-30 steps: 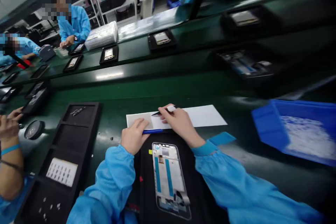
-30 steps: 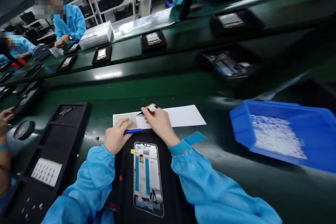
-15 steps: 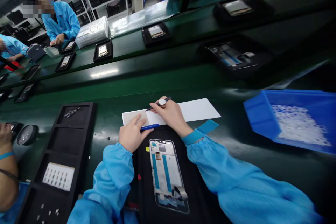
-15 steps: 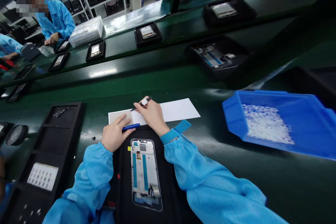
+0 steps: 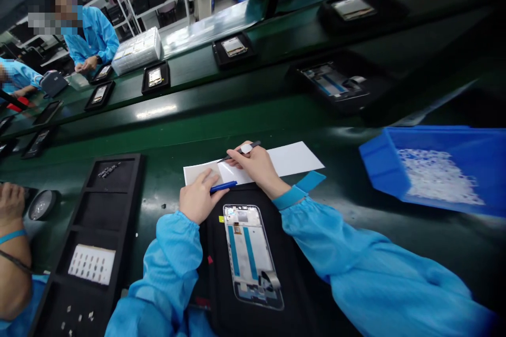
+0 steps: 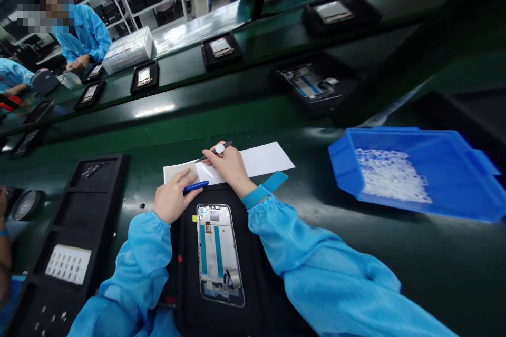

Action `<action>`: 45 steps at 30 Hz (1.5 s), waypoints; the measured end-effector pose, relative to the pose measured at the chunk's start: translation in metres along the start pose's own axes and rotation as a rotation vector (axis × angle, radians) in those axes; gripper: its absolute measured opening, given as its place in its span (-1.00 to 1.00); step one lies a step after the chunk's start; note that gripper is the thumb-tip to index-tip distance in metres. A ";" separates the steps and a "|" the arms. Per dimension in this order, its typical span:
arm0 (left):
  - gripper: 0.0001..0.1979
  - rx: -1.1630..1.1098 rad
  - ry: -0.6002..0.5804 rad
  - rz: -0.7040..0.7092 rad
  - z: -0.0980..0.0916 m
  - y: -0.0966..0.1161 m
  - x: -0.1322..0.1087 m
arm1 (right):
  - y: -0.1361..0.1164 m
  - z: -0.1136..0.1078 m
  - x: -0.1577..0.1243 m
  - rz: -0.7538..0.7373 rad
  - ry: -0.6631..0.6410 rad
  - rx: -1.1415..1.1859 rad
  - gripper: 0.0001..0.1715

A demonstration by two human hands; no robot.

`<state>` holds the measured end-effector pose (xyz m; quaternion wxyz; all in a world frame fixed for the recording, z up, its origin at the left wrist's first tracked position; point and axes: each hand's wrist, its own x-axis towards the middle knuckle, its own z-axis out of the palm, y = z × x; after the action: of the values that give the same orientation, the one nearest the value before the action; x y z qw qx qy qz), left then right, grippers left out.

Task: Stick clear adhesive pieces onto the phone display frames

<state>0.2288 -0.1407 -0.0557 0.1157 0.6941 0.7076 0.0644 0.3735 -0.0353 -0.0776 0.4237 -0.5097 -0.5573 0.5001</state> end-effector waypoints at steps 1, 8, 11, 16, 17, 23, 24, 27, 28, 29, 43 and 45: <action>-0.60 -0.001 0.001 0.003 0.000 0.000 0.000 | -0.002 -0.002 -0.002 -0.010 0.009 0.031 -0.66; -0.65 -0.038 0.038 0.004 0.000 -0.003 0.001 | -0.007 -0.032 -0.038 -0.017 0.098 0.188 -0.41; -0.71 -0.122 0.153 -0.014 -0.002 -0.007 -0.001 | -0.001 -0.047 -0.067 0.053 0.091 0.159 -0.41; -0.72 -0.395 0.068 0.065 -0.013 0.005 -0.003 | 0.008 -0.058 -0.107 0.113 0.053 0.058 -0.53; -0.71 -0.411 -0.024 0.087 -0.015 0.009 -0.002 | 0.008 -0.057 -0.110 0.111 0.057 0.048 -0.57; -0.76 -0.294 -0.321 0.110 -0.012 0.029 0.010 | 0.010 -0.051 -0.113 0.043 0.069 -0.089 -0.68; -0.76 -0.276 -0.337 0.107 -0.011 0.029 0.011 | 0.010 -0.050 -0.113 0.034 0.073 -0.112 -0.68; -0.76 -0.237 -0.360 0.110 -0.009 0.029 0.013 | 0.011 -0.049 -0.114 0.028 0.073 -0.121 -0.67; -0.76 -0.234 -0.362 0.108 -0.009 0.029 0.013 | 0.012 -0.049 -0.114 0.029 0.072 -0.114 -0.67; -0.76 -0.236 -0.363 0.106 -0.010 0.029 0.013 | 0.012 -0.049 -0.115 0.032 0.073 -0.106 -0.68; -0.77 -0.233 -0.356 0.102 -0.009 0.030 0.013 | 0.013 -0.051 -0.114 0.023 0.094 -0.128 -0.70; -0.77 -0.233 -0.350 0.102 -0.009 0.029 0.013 | 0.014 -0.051 -0.114 0.022 0.093 -0.126 -0.70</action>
<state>0.2550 -0.1264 -0.0407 0.3129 0.7114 0.6285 0.0298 0.4390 -0.1421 -0.0796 0.4106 -0.5640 -0.5620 0.4443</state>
